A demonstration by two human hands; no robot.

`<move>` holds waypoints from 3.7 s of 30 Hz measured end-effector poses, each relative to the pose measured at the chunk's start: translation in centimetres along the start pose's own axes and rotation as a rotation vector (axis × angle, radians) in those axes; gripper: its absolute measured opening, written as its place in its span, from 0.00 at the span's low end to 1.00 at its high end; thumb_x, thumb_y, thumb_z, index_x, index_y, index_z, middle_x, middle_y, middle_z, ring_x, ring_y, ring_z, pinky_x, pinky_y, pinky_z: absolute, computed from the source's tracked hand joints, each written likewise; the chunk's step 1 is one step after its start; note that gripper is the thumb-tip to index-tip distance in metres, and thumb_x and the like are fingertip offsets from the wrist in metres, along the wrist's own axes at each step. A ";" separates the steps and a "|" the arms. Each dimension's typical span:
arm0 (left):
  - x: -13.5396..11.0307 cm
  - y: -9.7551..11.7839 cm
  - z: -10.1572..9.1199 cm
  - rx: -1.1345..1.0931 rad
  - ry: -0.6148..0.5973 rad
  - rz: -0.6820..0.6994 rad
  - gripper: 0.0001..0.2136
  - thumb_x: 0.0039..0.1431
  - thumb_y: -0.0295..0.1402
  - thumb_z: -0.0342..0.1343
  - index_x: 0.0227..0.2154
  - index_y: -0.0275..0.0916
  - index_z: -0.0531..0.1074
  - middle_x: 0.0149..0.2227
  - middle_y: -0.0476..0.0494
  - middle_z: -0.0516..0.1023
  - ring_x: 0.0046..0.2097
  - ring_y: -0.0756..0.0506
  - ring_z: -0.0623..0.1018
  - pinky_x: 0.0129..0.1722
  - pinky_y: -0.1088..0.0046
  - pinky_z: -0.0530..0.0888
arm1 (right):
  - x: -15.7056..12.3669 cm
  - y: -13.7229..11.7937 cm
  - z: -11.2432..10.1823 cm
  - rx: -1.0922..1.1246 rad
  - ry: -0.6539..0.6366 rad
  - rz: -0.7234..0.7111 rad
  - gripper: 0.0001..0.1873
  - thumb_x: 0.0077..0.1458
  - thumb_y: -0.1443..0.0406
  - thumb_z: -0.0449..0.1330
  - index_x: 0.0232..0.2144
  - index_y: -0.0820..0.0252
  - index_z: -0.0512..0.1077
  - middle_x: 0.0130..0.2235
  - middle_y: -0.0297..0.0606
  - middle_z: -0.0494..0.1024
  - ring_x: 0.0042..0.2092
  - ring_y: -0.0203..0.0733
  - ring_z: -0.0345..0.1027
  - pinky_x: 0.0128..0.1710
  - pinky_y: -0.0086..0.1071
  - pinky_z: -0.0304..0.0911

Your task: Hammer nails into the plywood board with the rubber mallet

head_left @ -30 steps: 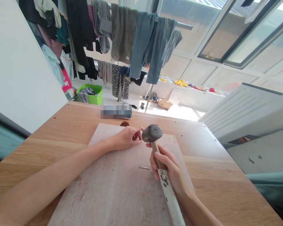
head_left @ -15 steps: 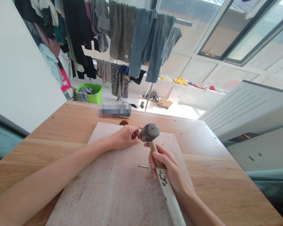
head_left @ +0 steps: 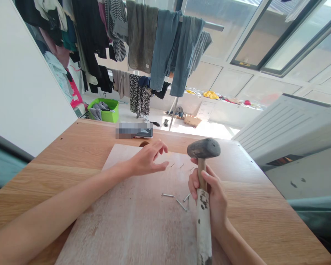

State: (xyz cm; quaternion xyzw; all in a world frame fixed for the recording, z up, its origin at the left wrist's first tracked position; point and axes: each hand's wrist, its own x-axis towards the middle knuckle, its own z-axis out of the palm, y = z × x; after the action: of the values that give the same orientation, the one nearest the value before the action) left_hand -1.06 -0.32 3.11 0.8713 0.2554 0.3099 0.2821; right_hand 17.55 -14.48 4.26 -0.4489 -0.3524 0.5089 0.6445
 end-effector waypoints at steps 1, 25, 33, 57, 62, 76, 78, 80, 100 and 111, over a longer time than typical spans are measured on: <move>0.1 0.8 -0.2 0.023 0.001 0.033 0.09 0.58 0.35 0.60 0.38 0.38 0.68 0.33 0.50 0.70 0.29 0.52 0.68 0.31 0.74 0.67 | 0.1 -0.1 -0.1 0.022 0.042 -0.018 0.14 0.64 0.60 0.55 0.49 0.56 0.71 0.24 0.26 0.65 0.20 0.31 0.57 0.16 0.25 0.50; -2.9 7.2 3.5 0.673 -0.209 0.766 0.07 0.61 0.23 0.57 0.27 0.36 0.75 0.26 0.43 0.76 0.30 0.45 0.73 0.31 0.67 0.68 | 0.8 0.2 -0.8 0.155 0.175 -0.052 0.13 0.62 0.60 0.56 0.46 0.56 0.73 0.25 0.27 0.63 0.22 0.32 0.56 0.19 0.26 0.51; -2.9 7.1 3.4 0.672 -0.176 0.743 0.08 0.60 0.22 0.57 0.25 0.37 0.74 0.26 0.43 0.75 0.28 0.45 0.72 0.29 0.67 0.66 | 0.9 0.3 -0.8 0.134 0.160 -0.050 0.14 0.62 0.60 0.57 0.47 0.56 0.73 0.25 0.27 0.63 0.22 0.31 0.56 0.20 0.25 0.53; -2.5 -0.8 -0.2 -0.182 0.036 -0.264 0.02 0.54 0.26 0.58 0.32 0.37 0.72 0.29 0.52 0.75 0.27 0.53 0.71 0.28 0.77 0.68 | 0.4 0.5 0.0 0.072 -0.044 0.076 0.15 0.65 0.59 0.54 0.51 0.58 0.71 0.25 0.28 0.64 0.21 0.30 0.57 0.18 0.25 0.49; -2.7 -0.8 -0.1 -0.172 0.056 -0.273 0.03 0.52 0.24 0.58 0.30 0.37 0.71 0.30 0.52 0.75 0.27 0.53 0.71 0.28 0.78 0.67 | 0.3 0.7 0.3 0.005 -0.205 0.163 0.18 0.64 0.58 0.58 0.52 0.59 0.70 0.24 0.26 0.64 0.19 0.28 0.56 0.19 0.25 0.47; -2.6 -0.5 -0.4 -0.156 0.056 -0.283 0.06 0.52 0.25 0.57 0.34 0.38 0.72 0.30 0.50 0.77 0.31 0.50 0.77 0.32 0.76 0.73 | 0.2 0.8 0.7 -0.032 -0.249 0.179 0.19 0.63 0.57 0.60 0.52 0.61 0.69 0.24 0.26 0.65 0.19 0.28 0.58 0.19 0.24 0.49; -2.7 -0.5 -0.4 -0.123 0.074 -0.271 0.07 0.51 0.25 0.58 0.35 0.38 0.73 0.31 0.50 0.78 0.32 0.49 0.78 0.33 0.75 0.73 | 0.2 0.7 1.0 -0.044 -0.246 0.179 0.20 0.62 0.56 0.60 0.52 0.61 0.69 0.23 0.25 0.65 0.18 0.27 0.57 0.19 0.24 0.48; -2.7 -0.6 -0.4 -0.089 0.093 -0.252 0.09 0.51 0.24 0.59 0.36 0.38 0.73 0.31 0.50 0.79 0.34 0.48 0.78 0.35 0.75 0.73 | 0.2 0.3 1.5 -0.066 -0.238 0.193 0.21 0.61 0.55 0.61 0.51 0.62 0.69 0.23 0.25 0.65 0.18 0.28 0.57 0.18 0.23 0.49; -2.7 -0.7 -0.4 -0.107 0.101 -0.174 0.08 0.47 0.19 0.58 0.29 0.37 0.70 0.27 0.54 0.71 0.30 0.51 0.71 0.31 0.77 0.65 | 0.3 2.3 3.5 -0.128 -0.359 0.233 0.22 0.62 0.54 0.60 0.52 0.60 0.70 0.23 0.25 0.68 0.17 0.27 0.60 0.17 0.22 0.52; -2.8 -1.3 -0.1 -0.107 0.077 -0.152 0.06 0.52 0.26 0.61 0.33 0.38 0.71 0.30 0.52 0.73 0.32 0.49 0.73 0.32 0.75 0.66 | 0.4 2.2 3.7 -0.128 -0.386 0.279 0.20 0.63 0.55 0.60 0.51 0.60 0.70 0.24 0.26 0.68 0.17 0.28 0.60 0.16 0.23 0.50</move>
State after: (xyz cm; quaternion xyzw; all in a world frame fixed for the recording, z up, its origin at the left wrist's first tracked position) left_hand -3.38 -1.10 1.28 0.8205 0.3146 0.3339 0.3411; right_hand 13.57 -13.15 3.52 -0.4275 -0.4349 0.6461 0.4588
